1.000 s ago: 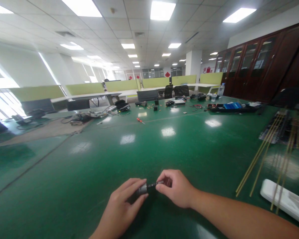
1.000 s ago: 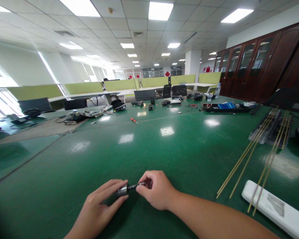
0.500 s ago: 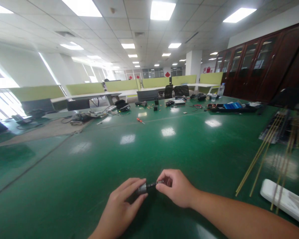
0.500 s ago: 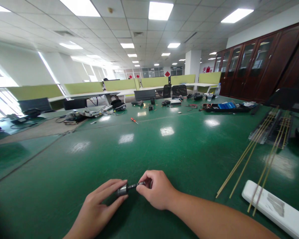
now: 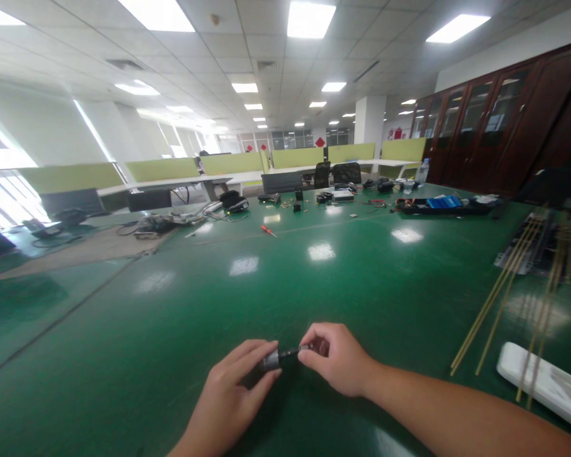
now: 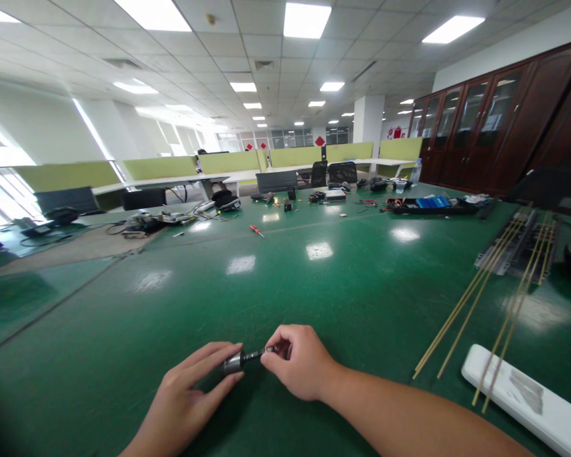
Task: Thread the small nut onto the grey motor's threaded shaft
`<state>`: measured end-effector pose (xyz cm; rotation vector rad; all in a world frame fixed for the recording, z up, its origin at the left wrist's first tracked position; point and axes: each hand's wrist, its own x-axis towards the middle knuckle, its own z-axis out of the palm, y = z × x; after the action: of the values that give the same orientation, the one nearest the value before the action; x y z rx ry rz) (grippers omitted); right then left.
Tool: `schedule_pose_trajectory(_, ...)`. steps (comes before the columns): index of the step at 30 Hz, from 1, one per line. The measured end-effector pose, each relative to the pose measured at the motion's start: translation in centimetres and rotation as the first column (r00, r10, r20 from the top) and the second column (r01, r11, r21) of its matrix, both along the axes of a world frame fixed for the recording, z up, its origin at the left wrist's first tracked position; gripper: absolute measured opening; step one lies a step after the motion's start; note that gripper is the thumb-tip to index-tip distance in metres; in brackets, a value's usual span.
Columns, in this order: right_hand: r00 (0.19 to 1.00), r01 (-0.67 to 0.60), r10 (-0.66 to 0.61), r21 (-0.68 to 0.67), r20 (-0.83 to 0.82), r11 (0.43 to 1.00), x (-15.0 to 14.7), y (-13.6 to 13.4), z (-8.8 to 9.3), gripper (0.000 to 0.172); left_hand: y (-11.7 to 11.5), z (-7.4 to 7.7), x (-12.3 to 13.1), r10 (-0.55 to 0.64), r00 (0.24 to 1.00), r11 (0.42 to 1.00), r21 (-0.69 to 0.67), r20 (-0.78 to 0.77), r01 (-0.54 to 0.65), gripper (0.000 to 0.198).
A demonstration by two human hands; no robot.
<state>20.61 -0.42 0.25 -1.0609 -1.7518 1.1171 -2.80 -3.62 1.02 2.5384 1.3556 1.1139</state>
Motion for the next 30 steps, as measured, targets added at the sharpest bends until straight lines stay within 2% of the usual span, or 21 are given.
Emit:
schedule_pose_trajectory(10, 1.000, 0.003, -0.003, 0.001, 0.000, 1.000, -0.06, 0.02, -0.29, 0.008, 0.13, 0.47, 0.29, -0.009, 1.000, 0.999, 0.040, 0.008, 0.008, 0.025)
schedule_pose_trajectory(30, 1.000, 0.005, -0.006, -0.025, -0.021, 1.000, 0.02, 0.12, -0.15, 0.007, 0.23, 0.05, -0.11, 0.011, 1.000, 1.000, 0.001, -0.008, -0.011, 0.025)
